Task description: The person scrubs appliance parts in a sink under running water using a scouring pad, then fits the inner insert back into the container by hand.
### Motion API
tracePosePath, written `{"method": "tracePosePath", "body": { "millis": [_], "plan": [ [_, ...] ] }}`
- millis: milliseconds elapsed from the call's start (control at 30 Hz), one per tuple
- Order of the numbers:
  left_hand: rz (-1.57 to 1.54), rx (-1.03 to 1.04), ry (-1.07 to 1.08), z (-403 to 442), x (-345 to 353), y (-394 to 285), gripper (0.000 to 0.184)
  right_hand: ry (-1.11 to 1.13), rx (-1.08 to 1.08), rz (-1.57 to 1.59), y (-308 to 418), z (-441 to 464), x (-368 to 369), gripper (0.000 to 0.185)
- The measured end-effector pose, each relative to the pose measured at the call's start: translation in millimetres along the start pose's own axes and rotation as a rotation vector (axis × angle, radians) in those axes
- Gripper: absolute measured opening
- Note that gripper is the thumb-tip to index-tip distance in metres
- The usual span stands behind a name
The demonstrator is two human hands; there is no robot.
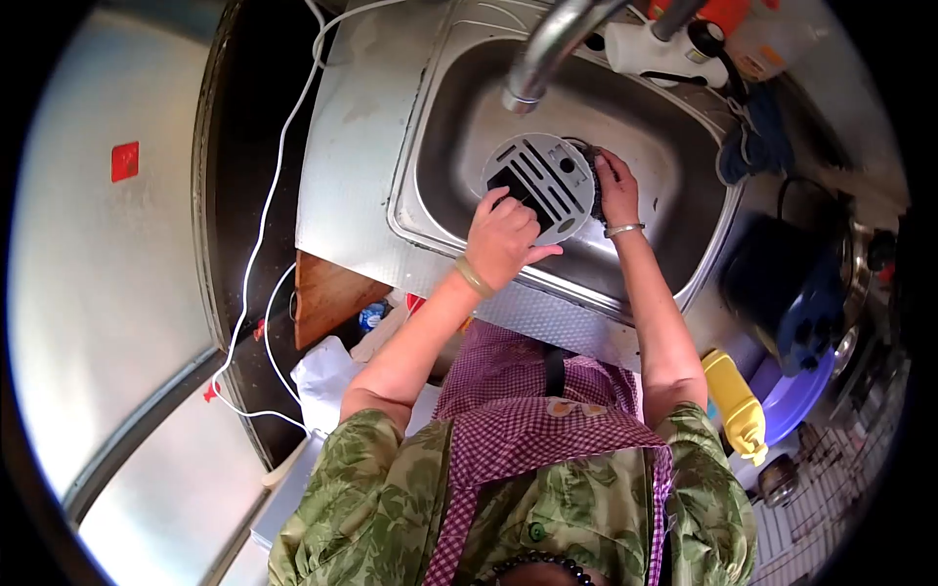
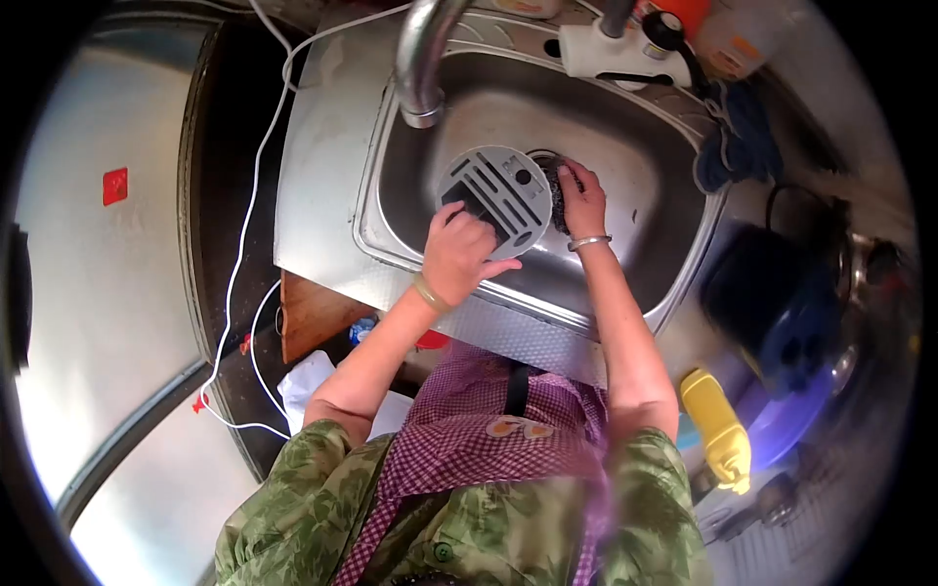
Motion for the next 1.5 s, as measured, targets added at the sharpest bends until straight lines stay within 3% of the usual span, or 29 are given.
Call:
{"method": "tracePosePath", "body": {
  "millis": [133,333,500,600,633,733,767,867,900,1000,1167,1267,1300,1400,1433,1500],
  "plan": [
    [0.06,-0.197,-0.001,-18,-3,-16,0.043,0.045,0.025,0.016,7,4,1,0.035],
    [-0.008,-0.289,-0.056,-24,-5,-31,0.054,0.065,0.069,0.056,10,6,-2,0.035],
    [-0.181,-0.627,-0.095,6,-23,-25,0.051,0.138,-0.129,-0.042,60,32,10,0.033],
    [-0.067,-0.758,0.165,19,-19,-11,0.061,0.307,-0.142,-0.053,76,42,30,0.032],
    [-0.025,-0.772,0.187,22,-20,-8,0.067,0.367,-0.04,-0.079,80,35,35,0.031],
    [0.078,-0.692,0.01,23,-18,-1,0.067,0.365,-0.138,-0.084,81,12,39,0.03],
    [0.098,-0.69,-0.067,16,-7,10,0.081,0.295,-0.221,-0.144,86,1,38,0.029],
    [0.034,-0.757,0.034,19,3,19,0.099,0.148,-0.194,-0.02,98,-37,42,0.027],
    [0.022,-0.739,0.056,23,6,24,0.116,0.108,-0.205,-0.001,101,-39,42,0.027],
    [0.22,-0.528,0.047,32,3,16,0.118,-0.016,-0.231,0.059,103,-43,41,0.026],
    [0.014,-0.674,0.166,30,0,28,0.11,0.066,-0.42,0.011,113,-43,47,0.025],
    [0.037,-0.69,0.189,27,-9,25,0.111,-0.078,0.078,-0.355,-6,-18,43,0.024],
    [0.044,-0.669,0.195,28,-10,26,0.112,-0.117,0.121,-0.213,-23,-18,50,0.024],
    [-0.044,-0.677,0.172,24,-2,28,0.114,0.043,-0.406,-0.081,123,-41,46,0.024],
    [-0.064,-0.671,0.153,21,1,32,0.114,0.108,-0.464,-0.066,157,-47,44,0.023],
    [-0.082,-0.7,0.162,16,-1,37,0.113,0.063,-0.333,-0.16,114,-30,47,0.024]
  ]
}}
Point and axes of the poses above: each hand's wrist, its own z-axis towards the middle knuckle, its own x-axis out of the palm, y = z × x, the point moved 5 cm from there along z, towards the middle knuckle, and after that the axes turned 5 degrees about y, right-handed, at the moved point
